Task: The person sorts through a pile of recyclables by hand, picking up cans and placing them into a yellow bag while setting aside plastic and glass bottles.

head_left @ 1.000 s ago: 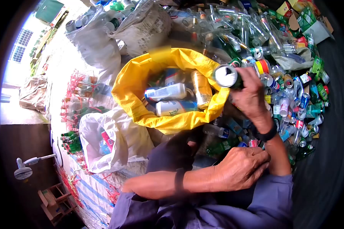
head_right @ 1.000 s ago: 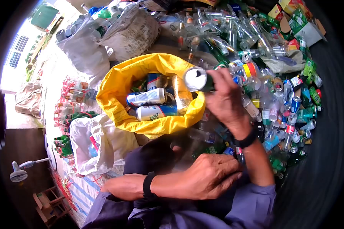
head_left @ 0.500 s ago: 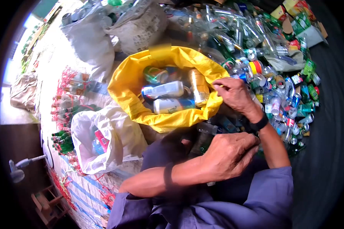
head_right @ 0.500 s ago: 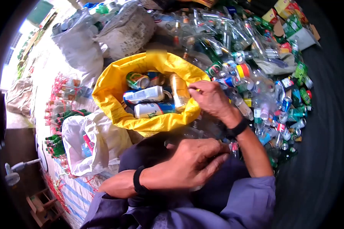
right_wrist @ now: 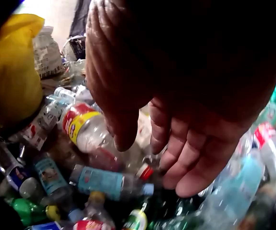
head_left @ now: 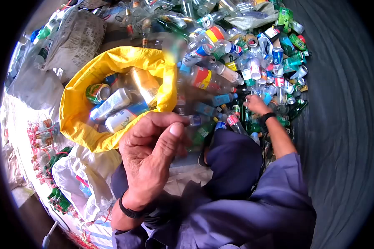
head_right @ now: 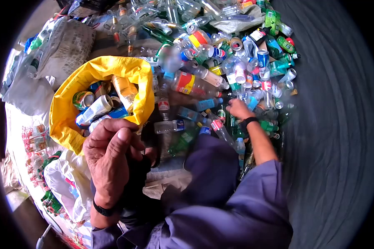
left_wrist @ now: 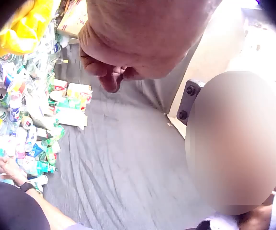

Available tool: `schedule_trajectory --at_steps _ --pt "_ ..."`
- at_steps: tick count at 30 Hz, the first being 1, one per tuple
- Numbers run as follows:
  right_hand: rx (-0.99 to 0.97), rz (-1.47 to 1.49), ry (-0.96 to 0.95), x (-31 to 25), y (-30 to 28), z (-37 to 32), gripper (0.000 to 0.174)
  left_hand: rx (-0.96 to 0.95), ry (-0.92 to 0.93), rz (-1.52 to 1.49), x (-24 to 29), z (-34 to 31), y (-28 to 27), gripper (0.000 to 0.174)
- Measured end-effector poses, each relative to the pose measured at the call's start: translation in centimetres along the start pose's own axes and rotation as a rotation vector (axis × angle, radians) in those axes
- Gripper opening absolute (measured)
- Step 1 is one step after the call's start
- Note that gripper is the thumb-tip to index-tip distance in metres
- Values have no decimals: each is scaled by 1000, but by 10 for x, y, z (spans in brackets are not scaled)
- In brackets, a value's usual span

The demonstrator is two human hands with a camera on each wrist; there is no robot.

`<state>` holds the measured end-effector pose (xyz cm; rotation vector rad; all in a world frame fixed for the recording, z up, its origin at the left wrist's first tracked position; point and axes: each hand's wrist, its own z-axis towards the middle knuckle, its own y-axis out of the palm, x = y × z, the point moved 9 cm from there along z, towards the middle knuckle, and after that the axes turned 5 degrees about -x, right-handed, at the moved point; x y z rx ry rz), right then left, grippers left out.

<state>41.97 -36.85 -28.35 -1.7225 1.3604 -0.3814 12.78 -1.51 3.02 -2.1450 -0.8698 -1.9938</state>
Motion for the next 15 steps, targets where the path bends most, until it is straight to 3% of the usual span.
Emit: schedule_trajectory --at_steps 2,3,4,7,8,10,13,15 --pt "59 -52 -21 4 46 -12 53 5 -23 7 -5 0 6 21" --pt "-102 46 24 -9 65 -24 48 -1 -33 9 -6 1 9 21" --pt "-95 40 96 1 92 -26 45 -5 -47 24 -7 1 12 21" --pt "-70 78 151 3 140 -49 74 -18 -70 47 -15 3 19 21" --pt "-74 85 156 4 149 -56 74 -16 -84 68 -16 4 22 22" --pt "82 272 108 17 171 -55 93 -20 -103 95 -17 5 25 22" --pt "231 282 196 47 205 -47 91 -82 -149 36 -23 5 33 18" --pt "176 345 171 36 188 -54 86 -88 -163 64 -24 6 37 19"
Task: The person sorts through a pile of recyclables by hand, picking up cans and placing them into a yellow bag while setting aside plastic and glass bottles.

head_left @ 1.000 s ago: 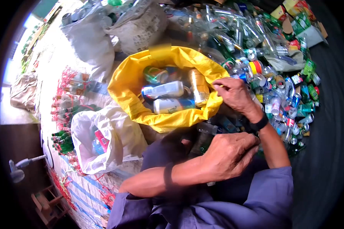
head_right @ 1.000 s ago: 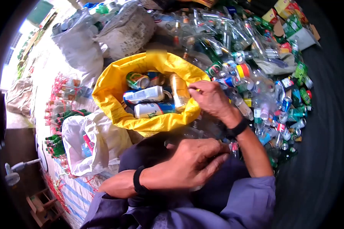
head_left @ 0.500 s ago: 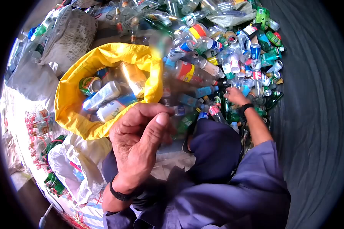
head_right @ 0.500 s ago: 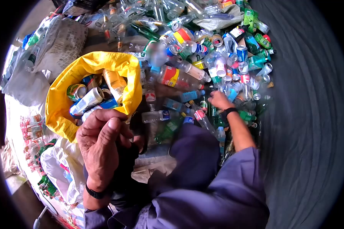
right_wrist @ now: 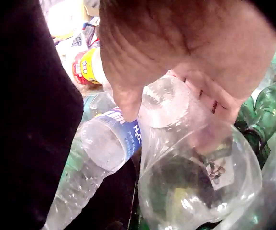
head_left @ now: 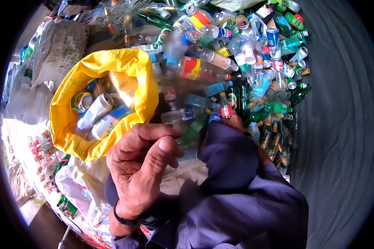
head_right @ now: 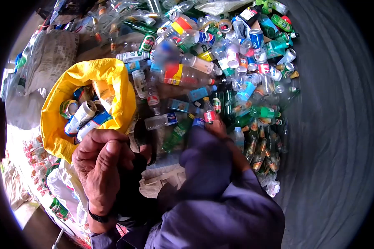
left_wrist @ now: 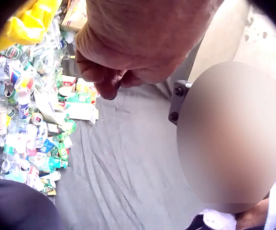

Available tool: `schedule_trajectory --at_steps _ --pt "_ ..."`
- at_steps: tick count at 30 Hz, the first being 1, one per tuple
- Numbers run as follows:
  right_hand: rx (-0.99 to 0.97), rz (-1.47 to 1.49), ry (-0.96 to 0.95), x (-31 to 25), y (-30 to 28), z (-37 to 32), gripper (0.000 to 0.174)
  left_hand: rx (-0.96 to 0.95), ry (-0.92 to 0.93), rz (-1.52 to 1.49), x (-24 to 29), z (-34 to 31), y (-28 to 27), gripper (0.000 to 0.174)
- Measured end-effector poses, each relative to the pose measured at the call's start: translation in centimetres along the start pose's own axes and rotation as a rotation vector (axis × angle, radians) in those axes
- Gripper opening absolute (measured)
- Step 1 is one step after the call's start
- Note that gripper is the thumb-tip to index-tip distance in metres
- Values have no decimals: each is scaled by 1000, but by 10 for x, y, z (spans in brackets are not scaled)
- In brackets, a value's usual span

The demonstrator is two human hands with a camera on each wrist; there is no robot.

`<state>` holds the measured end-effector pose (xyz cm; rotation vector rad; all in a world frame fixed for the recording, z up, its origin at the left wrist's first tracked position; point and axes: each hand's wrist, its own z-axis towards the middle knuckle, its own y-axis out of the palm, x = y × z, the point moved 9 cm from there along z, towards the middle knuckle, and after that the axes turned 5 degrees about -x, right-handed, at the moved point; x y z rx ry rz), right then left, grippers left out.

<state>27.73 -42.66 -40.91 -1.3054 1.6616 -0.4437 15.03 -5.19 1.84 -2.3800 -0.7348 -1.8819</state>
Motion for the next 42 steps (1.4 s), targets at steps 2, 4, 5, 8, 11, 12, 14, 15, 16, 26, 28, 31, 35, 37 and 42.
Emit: schedule_trajectory --at_steps 2,4,5,8,11,12,14,15,16,26,28,31,35,37,42 --pt "-63 59 -16 -17 -15 -6 82 5 -12 3 -2 2 2 19" --pt "-135 86 98 -13 -16 -9 73 15 -24 10 -2 3 4 20" --pt "-139 92 100 -15 -17 -10 73 34 -31 10 -2 2 5 20" --pt "-115 210 -47 -25 -23 -10 70 71 -29 69 -6 3 7 21" --pt "-237 129 -89 -33 -17 -7 65 43 -14 81 -7 4 11 21" --pt "-222 125 -79 -34 -24 -7 65 13 -19 48 -8 6 14 20" --pt "-231 197 -171 -49 -34 -9 35 -22 -22 30 -10 9 20 19" --pt "-66 113 -103 -44 -53 -8 32 -23 -51 58 -11 7 20 19" --pt "96 29 -37 -48 -77 -11 29 -22 -79 86 -13 5 19 19" --pt "692 -92 221 11 -200 36 64 -26 -82 74 -17 6 23 18" --pt "623 -43 267 22 -202 52 81 -32 -82 73 -17 6 25 17" --pt "521 167 329 24 -199 59 103 -32 -92 83 -17 7 26 17" --pt "518 35 399 10 -193 49 109 -35 -138 107 -18 8 30 16" --pt "504 20 404 6 -184 50 109 -48 -151 122 -20 9 32 16" --pt "419 138 218 -19 -159 46 79 -90 -178 145 -24 8 36 14"
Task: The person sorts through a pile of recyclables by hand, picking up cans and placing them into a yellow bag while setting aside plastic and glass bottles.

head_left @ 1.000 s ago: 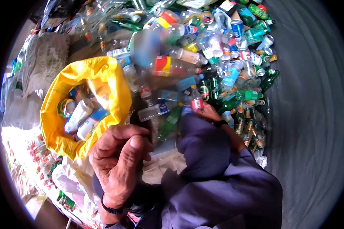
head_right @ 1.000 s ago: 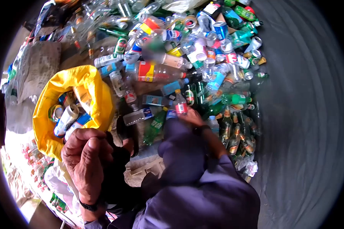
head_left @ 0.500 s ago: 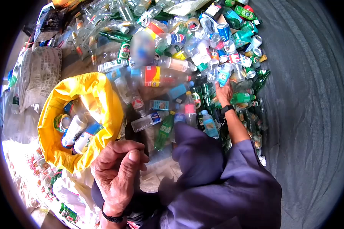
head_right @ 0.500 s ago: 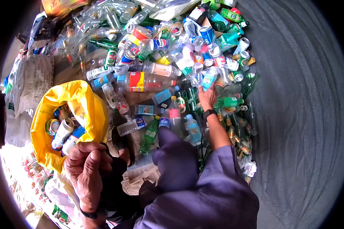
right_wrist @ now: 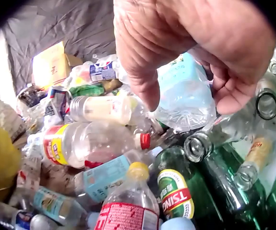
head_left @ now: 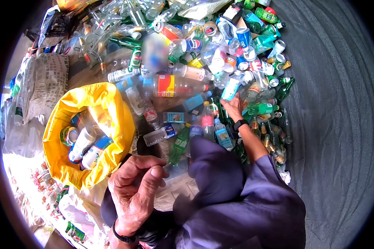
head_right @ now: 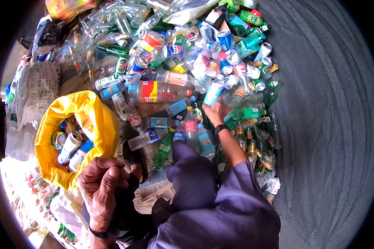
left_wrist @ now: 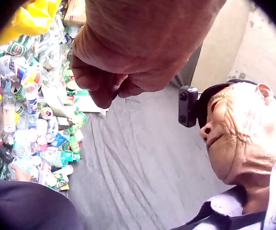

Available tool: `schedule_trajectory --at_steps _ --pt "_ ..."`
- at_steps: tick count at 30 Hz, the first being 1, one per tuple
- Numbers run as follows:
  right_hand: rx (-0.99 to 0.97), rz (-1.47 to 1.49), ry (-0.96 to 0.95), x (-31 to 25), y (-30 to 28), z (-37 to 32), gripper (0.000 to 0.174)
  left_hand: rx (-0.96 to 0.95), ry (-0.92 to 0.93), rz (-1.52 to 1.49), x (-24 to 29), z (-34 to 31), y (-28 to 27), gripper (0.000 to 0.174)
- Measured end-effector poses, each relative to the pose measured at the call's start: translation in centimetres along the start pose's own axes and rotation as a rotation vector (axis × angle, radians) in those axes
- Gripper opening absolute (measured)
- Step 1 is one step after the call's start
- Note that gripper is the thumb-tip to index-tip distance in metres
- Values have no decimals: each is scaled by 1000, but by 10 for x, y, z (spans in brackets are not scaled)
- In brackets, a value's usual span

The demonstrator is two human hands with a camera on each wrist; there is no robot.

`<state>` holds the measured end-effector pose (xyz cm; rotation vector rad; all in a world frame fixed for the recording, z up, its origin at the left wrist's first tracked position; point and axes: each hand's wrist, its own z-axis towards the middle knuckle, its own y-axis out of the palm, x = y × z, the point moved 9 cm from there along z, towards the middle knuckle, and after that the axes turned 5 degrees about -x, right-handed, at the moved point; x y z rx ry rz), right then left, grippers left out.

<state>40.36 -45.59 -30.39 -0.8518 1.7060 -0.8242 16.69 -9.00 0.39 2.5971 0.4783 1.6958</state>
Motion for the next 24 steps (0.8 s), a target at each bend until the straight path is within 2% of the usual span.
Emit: schedule_trajectory --at_steps 2,4,6,8,10,11,14,16,17,18,20,22,24 --pt "-47 12 -116 -17 8 -12 64 -9 14 12 1 0 2 13" --pt "-48 -77 -242 -41 12 -28 63 -9 13 11 1 -1 4 13" --pt "-156 -45 -306 -30 41 -23 54 -11 11 9 0 -1 5 12" --pt "-199 -92 -456 -39 46 -29 57 -26 18 48 1 -1 6 11" --pt "-363 345 -203 -14 67 -9 50 -24 43 84 1 -1 5 10" --pt "-328 421 -196 -13 59 -5 49 -24 67 118 2 -1 5 9" --pt "-196 736 132 12 37 14 46 -30 103 146 2 -1 5 9" --pt "-72 776 168 28 30 34 46 -36 96 161 2 -1 4 8" --pt "-3 675 142 37 24 43 46 -91 120 195 3 -1 8 11" --pt "-67 261 188 45 19 63 52 -146 142 228 4 -2 11 16" --pt "157 -136 71 19 -9 67 56 -163 196 252 4 0 11 15" --pt "144 -143 151 8 -17 67 60 -171 213 313 8 0 13 14" --pt "15 -34 283 47 10 98 63 -165 223 353 12 2 12 13"
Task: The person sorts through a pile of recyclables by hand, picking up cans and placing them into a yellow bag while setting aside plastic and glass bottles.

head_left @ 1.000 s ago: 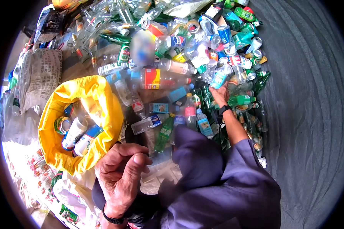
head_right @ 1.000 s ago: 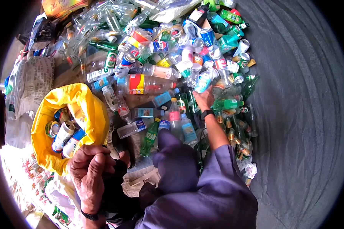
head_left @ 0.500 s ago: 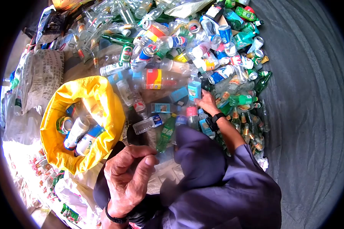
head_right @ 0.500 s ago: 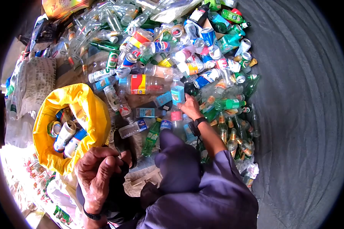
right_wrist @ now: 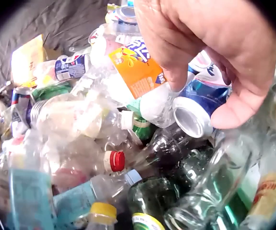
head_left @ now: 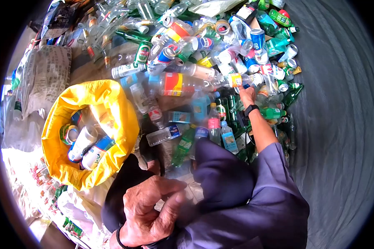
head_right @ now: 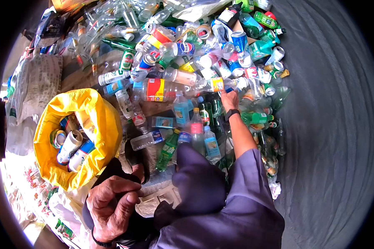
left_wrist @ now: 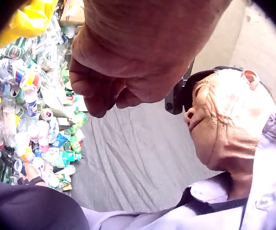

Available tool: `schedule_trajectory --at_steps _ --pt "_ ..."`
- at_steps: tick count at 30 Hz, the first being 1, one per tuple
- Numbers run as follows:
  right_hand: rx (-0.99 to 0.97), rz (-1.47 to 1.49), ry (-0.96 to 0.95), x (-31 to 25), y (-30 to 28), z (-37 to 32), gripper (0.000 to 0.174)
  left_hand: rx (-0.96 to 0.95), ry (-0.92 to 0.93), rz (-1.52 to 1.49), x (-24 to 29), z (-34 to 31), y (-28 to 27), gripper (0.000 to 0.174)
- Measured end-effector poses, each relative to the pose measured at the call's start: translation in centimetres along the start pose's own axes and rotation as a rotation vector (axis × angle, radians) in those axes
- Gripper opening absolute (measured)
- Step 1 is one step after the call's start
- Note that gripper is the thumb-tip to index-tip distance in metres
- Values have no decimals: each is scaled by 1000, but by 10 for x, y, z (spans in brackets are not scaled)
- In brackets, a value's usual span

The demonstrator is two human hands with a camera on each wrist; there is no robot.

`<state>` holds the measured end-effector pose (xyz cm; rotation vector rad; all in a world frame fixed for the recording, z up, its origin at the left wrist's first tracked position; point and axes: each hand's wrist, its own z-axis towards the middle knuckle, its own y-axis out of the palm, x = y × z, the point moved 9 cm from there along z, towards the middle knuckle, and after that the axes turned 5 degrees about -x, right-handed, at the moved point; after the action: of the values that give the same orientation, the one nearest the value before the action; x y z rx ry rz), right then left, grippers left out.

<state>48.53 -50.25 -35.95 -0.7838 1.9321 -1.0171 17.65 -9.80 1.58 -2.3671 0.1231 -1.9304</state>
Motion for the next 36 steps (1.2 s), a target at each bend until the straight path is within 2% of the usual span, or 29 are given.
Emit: schedule_trajectory --at_steps 4,5,6,8,10,12,14,15,17,18,19,20,22,23,24,26,28,30,31,32,33,35,36 --pt "-11 60 108 16 12 26 58 -3 26 40 5 4 1 11" --pt "320 93 -71 10 -1 28 48 15 15 55 8 5 1 11" --pt "320 91 -72 22 2 42 48 32 5 70 9 5 1 11" --pt "98 45 -77 34 16 65 41 33 9 73 11 7 -2 10" --pt "70 80 -73 42 22 71 38 -39 66 58 20 12 -1 14" --pt "11 260 -101 31 20 60 39 13 108 76 23 14 -3 10" --pt "9 308 -65 25 21 54 39 -121 81 158 22 11 5 22" --pt "10 357 -28 22 22 51 40 -119 79 161 20 11 8 22" --pt "37 410 -23 -2 8 17 40 -18 82 153 12 10 8 9" --pt "67 460 -15 -5 1 1 41 -16 79 156 11 9 9 9" --pt "95 448 -114 -9 -1 -5 50 -14 90 161 13 10 10 9" --pt "95 451 -118 4 9 4 50 -9 105 166 14 10 9 9" --pt "60 695 -166 33 29 27 45 -39 102 113 10 10 10 9" --pt "-67 736 -163 23 27 10 45 -39 101 100 9 9 11 9" --pt "-49 645 -19 13 8 -20 39 -41 102 86 9 8 12 9" --pt "-61 815 208 25 12 -45 26 -49 57 103 12 6 14 8" --pt "-246 903 165 30 22 -52 25 -38 107 122 15 4 15 8" --pt "-279 935 152 16 10 -88 22 -33 151 136 16 3 17 8" --pt "-333 946 134 12 7 -103 13 -38 107 129 14 3 17 9" --pt "-407 972 86 5 7 -113 16 -42 63 124 10 3 17 10" --pt "-461 985 26 0 4 -123 18 -29 141 138 10 3 19 10" --pt "-637 995 -102 -24 -4 -144 25 -43 85 132 6 3 22 11" --pt "-646 999 -117 -33 -13 -153 25 -25 85 138 3 4 24 12"
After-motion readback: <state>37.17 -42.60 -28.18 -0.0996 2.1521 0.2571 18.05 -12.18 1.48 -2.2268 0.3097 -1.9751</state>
